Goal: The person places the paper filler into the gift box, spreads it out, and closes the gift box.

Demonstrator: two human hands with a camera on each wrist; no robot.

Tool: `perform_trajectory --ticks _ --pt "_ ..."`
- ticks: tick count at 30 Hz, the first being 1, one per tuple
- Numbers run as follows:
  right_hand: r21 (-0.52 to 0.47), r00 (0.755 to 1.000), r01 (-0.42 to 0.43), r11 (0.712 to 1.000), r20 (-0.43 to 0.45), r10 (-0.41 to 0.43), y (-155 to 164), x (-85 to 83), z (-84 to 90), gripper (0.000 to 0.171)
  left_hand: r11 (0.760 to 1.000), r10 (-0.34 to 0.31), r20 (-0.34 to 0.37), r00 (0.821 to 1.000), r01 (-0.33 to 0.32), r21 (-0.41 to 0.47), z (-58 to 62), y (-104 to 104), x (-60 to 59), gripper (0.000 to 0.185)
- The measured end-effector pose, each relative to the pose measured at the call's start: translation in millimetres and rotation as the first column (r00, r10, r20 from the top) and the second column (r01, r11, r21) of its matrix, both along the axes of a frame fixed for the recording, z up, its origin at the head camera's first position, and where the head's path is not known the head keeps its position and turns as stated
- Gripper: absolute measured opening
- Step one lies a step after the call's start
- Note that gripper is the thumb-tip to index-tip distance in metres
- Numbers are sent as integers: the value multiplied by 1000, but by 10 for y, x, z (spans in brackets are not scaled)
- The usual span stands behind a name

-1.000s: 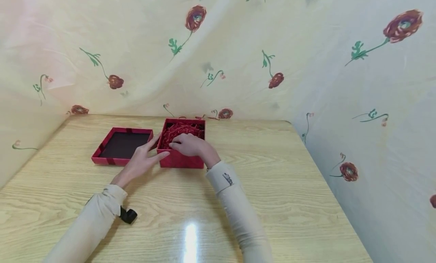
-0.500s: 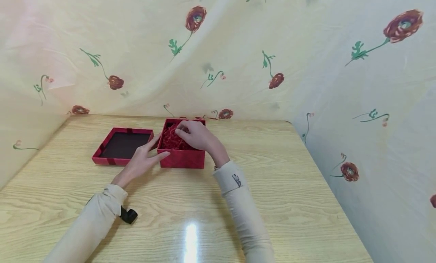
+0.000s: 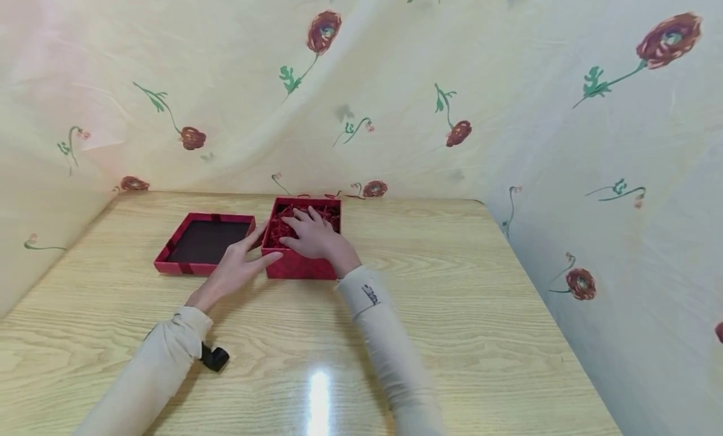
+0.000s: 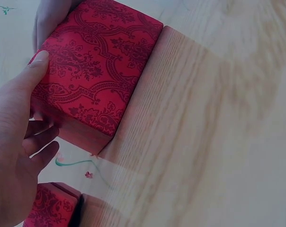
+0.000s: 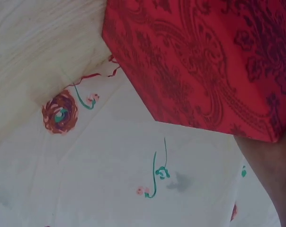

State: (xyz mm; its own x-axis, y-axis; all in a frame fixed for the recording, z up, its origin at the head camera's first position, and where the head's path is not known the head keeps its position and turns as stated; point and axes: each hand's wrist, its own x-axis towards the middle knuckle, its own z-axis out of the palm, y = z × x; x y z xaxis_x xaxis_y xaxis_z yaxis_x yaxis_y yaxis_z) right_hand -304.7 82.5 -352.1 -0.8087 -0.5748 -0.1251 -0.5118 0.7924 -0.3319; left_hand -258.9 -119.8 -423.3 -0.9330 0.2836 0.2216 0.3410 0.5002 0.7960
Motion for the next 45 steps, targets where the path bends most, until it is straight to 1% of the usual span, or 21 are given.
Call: perform_trajectory --ticks 3,6,14,18,28,33,39,45 --pt "35 997 6 999 78 -9 -23 -43 -11 60 1000 4 3 1000 -4 -4 6 5 5 83" --pt "61 992 -2 998 124 -5 -40 -83 2 60 1000 6 9 1000 -6 -3 12 6 10 83" --pt "150 985 -26 988 175 -1 -82 -170 0 59 1000 0 13 1000 0 3 4 9 1 84" --pt "173 978 -24 985 208 -13 -83 -216 -18 60 1000 0 15 1000 0 4 2 13 2 84" --pt "232 977 -40 972 214 -11 -110 -280 -107 61 1000 -1 16 1000 1 3 6 13 2 85" --pt "240 974 -38 970 226 -18 -136 -289 -117 62 1000 3 17 1000 -3 3 13 -3 -2 84" --pt "221 976 -29 975 218 -21 -145 -293 -121 61 1000 -1 10 1000 1 15 10 -3 -7 84" --pt "173 982 -16 985 190 -17 -122 -271 -93 61 999 -15 12 1000 14 36 -7 9 -1 84"
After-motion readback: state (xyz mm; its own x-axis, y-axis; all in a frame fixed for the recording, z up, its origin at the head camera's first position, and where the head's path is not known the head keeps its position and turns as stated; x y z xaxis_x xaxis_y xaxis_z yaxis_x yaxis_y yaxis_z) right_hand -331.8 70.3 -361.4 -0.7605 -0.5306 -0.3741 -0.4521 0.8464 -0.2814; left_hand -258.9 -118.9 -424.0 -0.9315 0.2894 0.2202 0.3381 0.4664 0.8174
